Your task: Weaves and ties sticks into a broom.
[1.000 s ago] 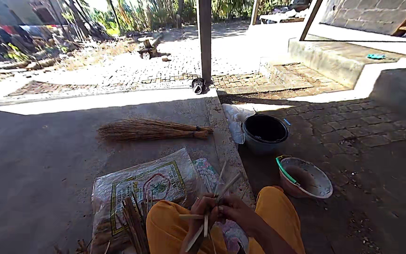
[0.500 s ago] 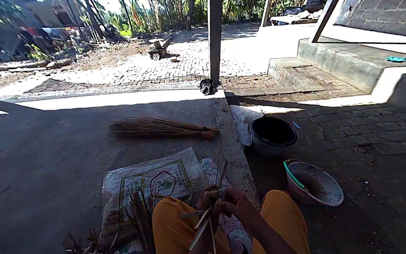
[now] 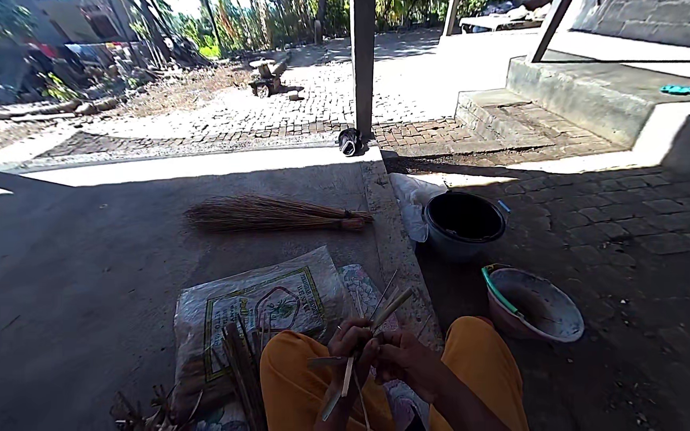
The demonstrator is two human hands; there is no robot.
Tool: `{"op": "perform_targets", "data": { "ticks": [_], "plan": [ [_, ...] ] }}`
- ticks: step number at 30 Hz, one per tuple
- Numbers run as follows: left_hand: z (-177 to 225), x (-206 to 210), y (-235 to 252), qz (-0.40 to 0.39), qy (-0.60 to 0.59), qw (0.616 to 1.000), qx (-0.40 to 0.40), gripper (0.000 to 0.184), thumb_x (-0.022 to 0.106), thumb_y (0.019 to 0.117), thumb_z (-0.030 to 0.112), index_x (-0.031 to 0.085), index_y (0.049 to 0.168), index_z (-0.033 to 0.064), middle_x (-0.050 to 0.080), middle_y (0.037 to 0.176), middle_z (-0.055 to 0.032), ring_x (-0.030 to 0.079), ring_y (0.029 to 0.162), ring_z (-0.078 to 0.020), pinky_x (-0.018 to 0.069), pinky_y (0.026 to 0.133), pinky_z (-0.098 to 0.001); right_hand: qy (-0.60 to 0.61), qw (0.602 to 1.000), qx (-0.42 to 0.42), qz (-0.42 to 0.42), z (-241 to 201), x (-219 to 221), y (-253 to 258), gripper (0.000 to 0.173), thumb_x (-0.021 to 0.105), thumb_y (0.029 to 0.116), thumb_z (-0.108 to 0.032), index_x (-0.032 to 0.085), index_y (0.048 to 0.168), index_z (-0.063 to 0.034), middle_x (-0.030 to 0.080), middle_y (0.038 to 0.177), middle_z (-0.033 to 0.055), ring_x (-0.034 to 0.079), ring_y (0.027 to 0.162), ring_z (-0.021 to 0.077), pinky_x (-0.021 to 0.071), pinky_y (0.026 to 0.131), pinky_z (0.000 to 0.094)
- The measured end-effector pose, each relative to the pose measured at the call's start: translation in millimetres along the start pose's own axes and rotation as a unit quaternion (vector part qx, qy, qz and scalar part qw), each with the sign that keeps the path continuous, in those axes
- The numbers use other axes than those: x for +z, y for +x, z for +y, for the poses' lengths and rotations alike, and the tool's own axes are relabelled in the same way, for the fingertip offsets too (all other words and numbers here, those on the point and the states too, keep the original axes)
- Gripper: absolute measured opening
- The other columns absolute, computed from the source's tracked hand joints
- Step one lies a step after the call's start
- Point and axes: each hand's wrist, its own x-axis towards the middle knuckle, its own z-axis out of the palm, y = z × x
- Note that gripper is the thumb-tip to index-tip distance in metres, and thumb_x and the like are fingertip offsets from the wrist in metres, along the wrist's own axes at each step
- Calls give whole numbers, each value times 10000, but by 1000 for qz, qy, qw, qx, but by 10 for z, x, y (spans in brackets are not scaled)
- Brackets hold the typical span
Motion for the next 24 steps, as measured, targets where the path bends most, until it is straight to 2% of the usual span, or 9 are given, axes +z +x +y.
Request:
{"op": "perform_targets", "data": {
  "ticks": [5,8,10,13,15,17,19,21,24],
  "plan": [
    [-34,-47,8,-25,88,994,58,378,622,979,437,630,761,128,726,986,-26,669,952,-98,538,804,-222,-38,999,-18,6,44,-15,-5,134,519,1015,-31,631,942,-27,675,743,23,655,616,100,590,644,260],
    [-3,-69,3,-61,-6,998,32,340,640,996,398,639,814,110,707,1006,-16,655,968,-61,534,828,-186,-1,994,18,-106,52,-185,30,168,514,1013,-94,658,927,-93,653,724,-22,644,623,89,598,687,285],
    [45,-49,-5,-58,-60,997,0,314,646,994,392,621,845,117,680,1040,10,635,996,-20,518,843,-149,62,988,24,-138,77,-225,55,140,526,1004,-104,656,955,-95,648,739,-12,648,633,105,607,717,316],
    [26,-38,-39,-36,-9,999,-8,345,668,956,446,603,833,130,679,1043,-2,628,1051,-58,518,879,-184,51,997,-13,-49,97,-122,22,121,526,1014,-52,640,988,-19,713,800,76,699,662,147,619,700,313],
    [-4,-41,-45,-30,61,997,18,369,664,947,459,610,805,123,703,1014,-33,651,1013,-95,529,857,-216,-13,999,-37,-6,89,-72,7,115,525,1005,-31,634,976,-8,711,784,64,689,650,124,604,667,275],
    [-30,-52,-44,-45,92,994,40,352,652,958,413,618,777,112,726,989,-52,670,955,-111,540,814,-229,-67,997,-36,-24,76,-115,17,132,529,998,-50,646,937,-41,679,740,11,659,624,94,586,641,250],
    [-11,-46,-62,-63,-10,998,7,324,651,989,365,606,815,96,702,1011,-51,665,977,-93,547,830,-217,-41,994,-22,-100,69,-241,37,158,517,998,-108,652,916,-108,615,692,-46,611,608,71,572,657,259],
    [24,7,-53,-60,-160,984,-46,243,657,995,335,595,869,137,675,1094,-15,654,1045,-86,547,887,-240,27,984,-42,-169,46,-314,74,151,539,988,-150,655,892,-151,548,642,-86,550,565,39,544,645,246],
    [112,80,36,-37,-279,956,-83,152,696,967,317,636,977,178,652,1234,0,627,1131,-98,529,948,-263,48,982,-91,-160,-49,-267,54,134,556,998,-196,665,928,-165,565,669,-95,559,589,31,546,658,250]
  ]
}}
